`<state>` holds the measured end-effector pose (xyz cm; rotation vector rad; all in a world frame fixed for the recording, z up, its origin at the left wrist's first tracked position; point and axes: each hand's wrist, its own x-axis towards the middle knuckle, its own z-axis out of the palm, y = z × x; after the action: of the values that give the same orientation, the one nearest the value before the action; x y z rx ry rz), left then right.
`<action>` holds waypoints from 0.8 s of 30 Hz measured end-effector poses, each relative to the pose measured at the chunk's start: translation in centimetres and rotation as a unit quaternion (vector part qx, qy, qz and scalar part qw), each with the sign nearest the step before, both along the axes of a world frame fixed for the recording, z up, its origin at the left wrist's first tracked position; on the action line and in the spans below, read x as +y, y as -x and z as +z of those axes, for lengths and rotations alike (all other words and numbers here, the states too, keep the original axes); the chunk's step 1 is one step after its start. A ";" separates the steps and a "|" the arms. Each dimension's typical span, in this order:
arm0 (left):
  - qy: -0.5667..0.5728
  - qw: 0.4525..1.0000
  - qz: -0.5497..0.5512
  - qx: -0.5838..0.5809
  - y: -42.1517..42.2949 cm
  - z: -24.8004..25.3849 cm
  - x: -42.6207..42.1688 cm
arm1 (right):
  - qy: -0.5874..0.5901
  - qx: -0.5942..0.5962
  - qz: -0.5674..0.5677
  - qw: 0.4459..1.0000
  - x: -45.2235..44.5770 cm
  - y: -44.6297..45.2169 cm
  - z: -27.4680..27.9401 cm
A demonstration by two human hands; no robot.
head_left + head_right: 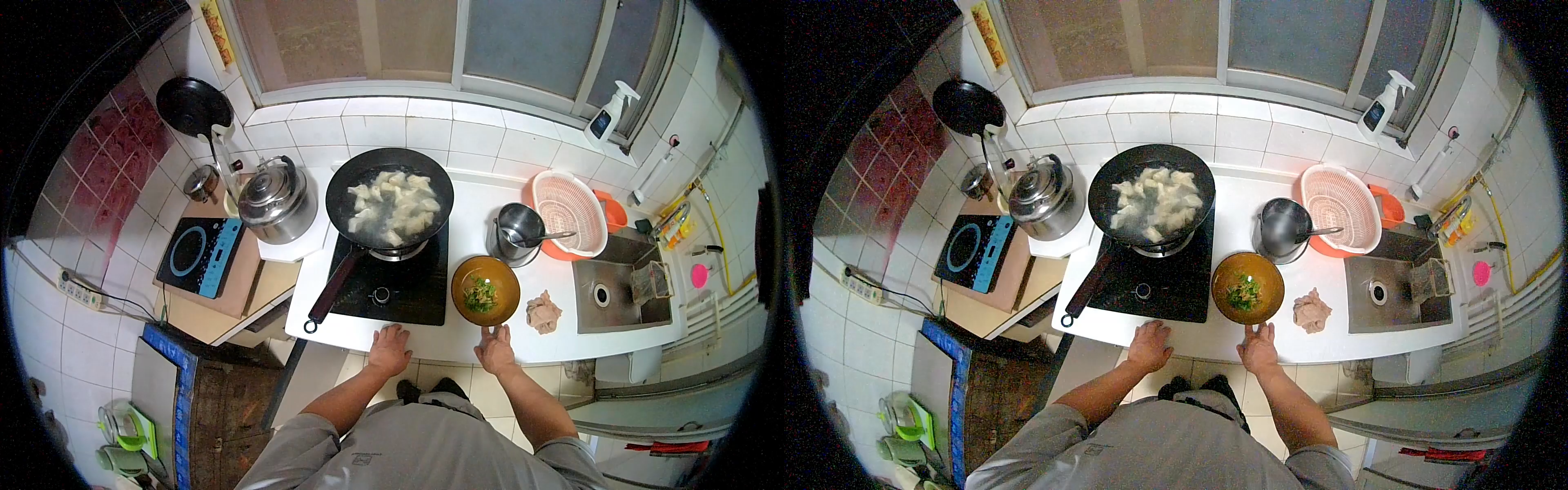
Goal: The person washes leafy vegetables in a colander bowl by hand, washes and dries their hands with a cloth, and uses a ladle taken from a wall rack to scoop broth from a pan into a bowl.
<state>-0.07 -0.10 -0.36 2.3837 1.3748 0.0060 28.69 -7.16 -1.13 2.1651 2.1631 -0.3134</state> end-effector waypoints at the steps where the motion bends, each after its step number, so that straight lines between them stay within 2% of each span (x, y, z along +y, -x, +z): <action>1: -0.004 1.000 -0.001 -0.002 0.0 -0.4 0.0 | -0.003 -0.004 0.001 1.000 0.0 -0.1 -0.3; 11: -0.033 0.999 0.001 -0.032 0.1 -0.8 -0.1 | 0.000 0.008 -0.004 1.000 0.0 -0.1 -0.3; 20: -0.015 1.000 0.002 -0.023 0.1 -0.3 -0.1 | 0.026 -0.036 0.005 0.999 0.1 0.1 0.2; 24: -0.013 1.000 0.003 -0.017 0.0 -0.5 -0.1 | 0.022 -0.016 -0.001 1.000 0.0 -0.1 -0.1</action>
<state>-0.08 -0.21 -0.86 2.3901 1.3742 0.0663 28.75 -7.14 -1.21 2.1334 2.1169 -0.3217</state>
